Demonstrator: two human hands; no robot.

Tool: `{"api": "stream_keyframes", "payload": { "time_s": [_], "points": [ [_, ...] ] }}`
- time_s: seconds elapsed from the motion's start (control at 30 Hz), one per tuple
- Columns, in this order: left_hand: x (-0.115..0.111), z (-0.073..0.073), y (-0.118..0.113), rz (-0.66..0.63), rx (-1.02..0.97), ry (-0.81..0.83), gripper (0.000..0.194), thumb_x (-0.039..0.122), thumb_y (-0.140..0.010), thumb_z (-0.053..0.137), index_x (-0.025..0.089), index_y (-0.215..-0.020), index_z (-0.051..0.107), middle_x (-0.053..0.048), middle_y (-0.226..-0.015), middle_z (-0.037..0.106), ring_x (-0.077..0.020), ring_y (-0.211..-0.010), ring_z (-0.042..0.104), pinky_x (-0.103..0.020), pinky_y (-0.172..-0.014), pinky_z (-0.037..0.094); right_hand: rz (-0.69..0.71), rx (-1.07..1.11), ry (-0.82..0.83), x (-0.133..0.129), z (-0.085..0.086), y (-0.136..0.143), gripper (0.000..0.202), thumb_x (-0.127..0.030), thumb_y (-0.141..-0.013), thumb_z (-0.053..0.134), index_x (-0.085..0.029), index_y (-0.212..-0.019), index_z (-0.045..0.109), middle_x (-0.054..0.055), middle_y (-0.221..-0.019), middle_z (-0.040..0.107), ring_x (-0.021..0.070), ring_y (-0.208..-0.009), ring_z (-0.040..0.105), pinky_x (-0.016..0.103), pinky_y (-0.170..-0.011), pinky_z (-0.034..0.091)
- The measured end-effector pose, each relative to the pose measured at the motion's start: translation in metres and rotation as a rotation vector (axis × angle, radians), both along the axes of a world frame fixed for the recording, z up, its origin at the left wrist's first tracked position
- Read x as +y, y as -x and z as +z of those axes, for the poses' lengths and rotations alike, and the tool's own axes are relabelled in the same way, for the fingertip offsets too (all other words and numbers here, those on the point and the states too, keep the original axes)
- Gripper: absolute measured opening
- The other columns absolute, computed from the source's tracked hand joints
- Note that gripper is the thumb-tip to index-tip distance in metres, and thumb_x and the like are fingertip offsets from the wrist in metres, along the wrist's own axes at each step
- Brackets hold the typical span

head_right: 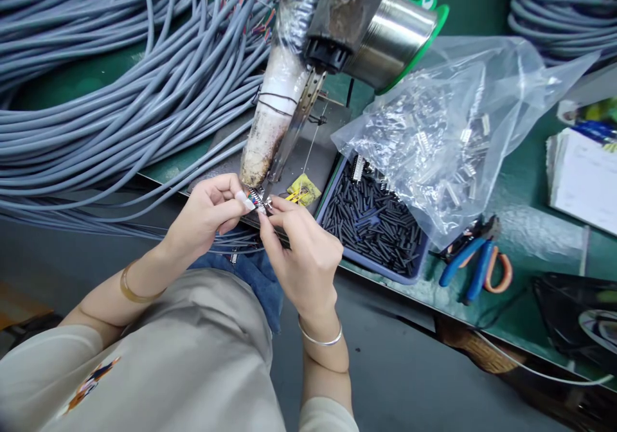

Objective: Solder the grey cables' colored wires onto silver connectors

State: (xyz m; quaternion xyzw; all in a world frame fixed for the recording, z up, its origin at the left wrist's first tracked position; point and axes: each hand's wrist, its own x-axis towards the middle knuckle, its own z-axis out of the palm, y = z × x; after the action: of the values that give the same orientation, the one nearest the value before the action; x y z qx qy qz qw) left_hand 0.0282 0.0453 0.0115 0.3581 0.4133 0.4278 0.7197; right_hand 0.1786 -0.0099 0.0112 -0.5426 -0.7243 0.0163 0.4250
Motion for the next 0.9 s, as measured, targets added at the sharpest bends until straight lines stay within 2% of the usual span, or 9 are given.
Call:
{"api": "stream_keyframes", "payload": {
  "time_s": [0.1,0.33,0.4,0.47,0.57,0.63,0.7,0.77,0.9],
  "points": [
    [-0.001,-0.002,0.0,-0.015,-0.002,-0.015,0.027,0.017,-0.066,0.076,0.016,-0.06,0.05,0.008,-0.053,0.051,0.0006,-0.041,0.035,-0.016,-0.041,0.023,0.008,-0.041,-0.025,-0.002,-0.001,-0.001,0.016,-0.01,-0.089,0.073,-0.022,-0.088,0.063,0.0,-0.101,0.081,0.0123,-0.089,0.079,0.02,-0.078,0.059],
    [-0.01,-0.004,0.001,-0.082,0.035,-0.064,0.022,0.015,-0.07,0.073,0.016,-0.065,0.052,0.01,-0.051,0.046,0.0003,-0.04,0.031,-0.016,-0.04,0.023,-0.039,-0.073,-0.076,-0.009,-0.009,-0.003,0.016,-0.009,-0.088,0.074,-0.022,-0.091,0.065,-0.001,-0.096,0.081,0.0125,-0.084,0.079,0.02,-0.075,0.058],
    [-0.015,-0.007,0.002,-0.099,0.079,-0.09,0.021,0.019,-0.073,0.074,0.016,-0.068,0.054,0.008,-0.055,0.049,-0.0013,-0.043,0.036,-0.016,-0.042,0.027,-0.066,-0.076,-0.079,-0.012,-0.011,-0.005,0.016,-0.009,-0.088,0.074,-0.022,-0.09,0.065,-0.001,-0.094,0.081,0.012,-0.082,0.079,0.02,-0.073,0.057],
    [-0.022,-0.011,0.003,-0.077,0.144,-0.179,0.017,0.02,-0.075,0.074,0.015,-0.073,0.059,0.003,-0.065,0.06,-0.0039,-0.051,0.047,-0.016,-0.047,0.037,-0.092,-0.075,-0.078,-0.015,-0.013,-0.006,0.016,-0.01,-0.088,0.074,-0.023,-0.089,0.066,-0.002,-0.093,0.081,0.0119,-0.08,0.078,0.02,-0.072,0.057],
    [-0.031,-0.019,0.006,-0.009,0.259,-0.415,0.009,0.019,-0.079,0.074,0.014,-0.08,0.066,-0.006,-0.089,0.072,-0.0091,-0.068,0.062,-0.019,-0.059,0.049,-0.113,-0.063,-0.07,-0.02,-0.013,-0.006,0.016,-0.009,-0.087,0.074,-0.023,-0.088,0.066,-0.003,-0.09,0.081,0.0114,-0.078,0.078,0.02,-0.072,0.057],
    [-0.037,-0.025,0.008,0.04,0.332,-0.6,0.004,0.018,-0.084,0.072,0.015,-0.084,0.07,-0.008,-0.093,0.075,-0.0122,-0.077,0.067,-0.021,-0.066,0.053,-0.117,-0.052,-0.063,-0.023,-0.014,-0.005,0.016,-0.009,-0.087,0.075,-0.023,-0.088,0.066,-0.003,-0.088,0.08,0.0113,-0.077,0.077,0.02,-0.071,0.057],
    [-0.041,-0.028,0.01,0.088,0.398,-0.728,0.004,0.016,-0.089,0.068,0.015,-0.088,0.071,-0.006,-0.087,0.076,-0.0125,-0.077,0.068,-0.022,-0.071,0.054,-0.126,-0.044,-0.064,-0.025,-0.015,-0.003,0.015,-0.011,-0.087,0.075,-0.023,-0.088,0.066,-0.003,-0.085,0.08,0.0116,-0.074,0.077,0.02,-0.069,0.057],
    [-0.044,-0.029,0.011,0.091,0.428,-0.707,0.006,0.017,-0.092,0.066,0.015,-0.089,0.071,-0.004,-0.08,0.074,-0.0105,-0.069,0.065,-0.021,-0.067,0.052,-0.15,-0.028,-0.071,-0.027,-0.017,-0.003,0.012,-0.014,-0.088,0.075,-0.023,-0.089,0.067,-0.003,-0.082,0.079,0.0115,-0.069,0.076,0.021,-0.065,0.056],
    [-0.044,-0.023,0.014,-0.019,0.279,-0.385,0.013,0.027,-0.092,0.068,0.015,-0.087,0.067,-0.002,-0.073,0.068,-0.0098,-0.064,0.064,-0.019,-0.062,0.051,-0.211,0.079,-0.139,-0.04,-0.017,-0.007,0.003,-0.022,-0.092,0.072,-0.023,-0.091,0.069,-0.005,-0.067,0.072,0.0112,-0.052,0.067,0.023,-0.052,0.051]
  ]
}}
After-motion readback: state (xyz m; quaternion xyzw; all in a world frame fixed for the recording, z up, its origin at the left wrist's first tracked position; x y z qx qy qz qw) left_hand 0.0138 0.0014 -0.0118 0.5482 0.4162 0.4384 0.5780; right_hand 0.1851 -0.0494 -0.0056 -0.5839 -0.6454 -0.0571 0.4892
